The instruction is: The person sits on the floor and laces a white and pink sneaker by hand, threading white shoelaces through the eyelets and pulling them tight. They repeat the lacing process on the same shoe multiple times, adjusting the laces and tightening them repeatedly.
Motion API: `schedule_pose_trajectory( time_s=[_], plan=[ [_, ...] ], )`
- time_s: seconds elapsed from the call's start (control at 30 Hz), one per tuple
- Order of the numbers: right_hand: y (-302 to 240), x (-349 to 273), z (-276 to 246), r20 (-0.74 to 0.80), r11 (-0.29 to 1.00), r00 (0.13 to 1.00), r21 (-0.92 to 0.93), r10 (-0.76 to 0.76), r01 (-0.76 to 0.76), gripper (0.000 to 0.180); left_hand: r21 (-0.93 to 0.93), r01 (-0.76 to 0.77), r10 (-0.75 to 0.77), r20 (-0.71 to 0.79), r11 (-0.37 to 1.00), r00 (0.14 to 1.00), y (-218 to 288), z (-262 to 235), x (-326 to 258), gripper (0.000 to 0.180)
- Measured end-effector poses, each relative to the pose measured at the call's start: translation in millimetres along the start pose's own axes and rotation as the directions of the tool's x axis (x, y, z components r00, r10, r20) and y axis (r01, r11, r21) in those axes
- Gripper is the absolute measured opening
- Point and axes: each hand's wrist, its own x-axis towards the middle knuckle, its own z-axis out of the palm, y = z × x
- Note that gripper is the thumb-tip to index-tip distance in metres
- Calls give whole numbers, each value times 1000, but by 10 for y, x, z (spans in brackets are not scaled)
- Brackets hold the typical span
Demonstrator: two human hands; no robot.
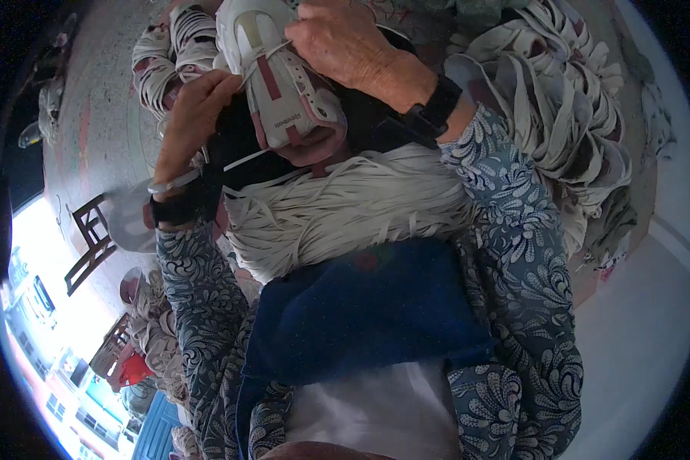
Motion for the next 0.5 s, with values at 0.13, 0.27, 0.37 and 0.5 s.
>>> schedule_pose_trajectory(
  time_s=[0.13,0.27,0.37,0.5],
  plan=[
    [-99,87,-199,-26,933,956,227,291,-278,15,59,-177,184,-170,983,968,-41,31,16,24],
    [-13,199,-150,-53,914,951,299,303,-275,13,319,-318,421,-335,892,843,-53,114,199,18],
    [63,134,-165,-66,878,951,406,303,-252,8,206,-343,400,-464,916,790,-106,67,145,15],
    [-31,-42,-466,255,529,785,617,565,-582,13,-120,-344,241,-504,931,829,12,16,-205,15]
  ],
)
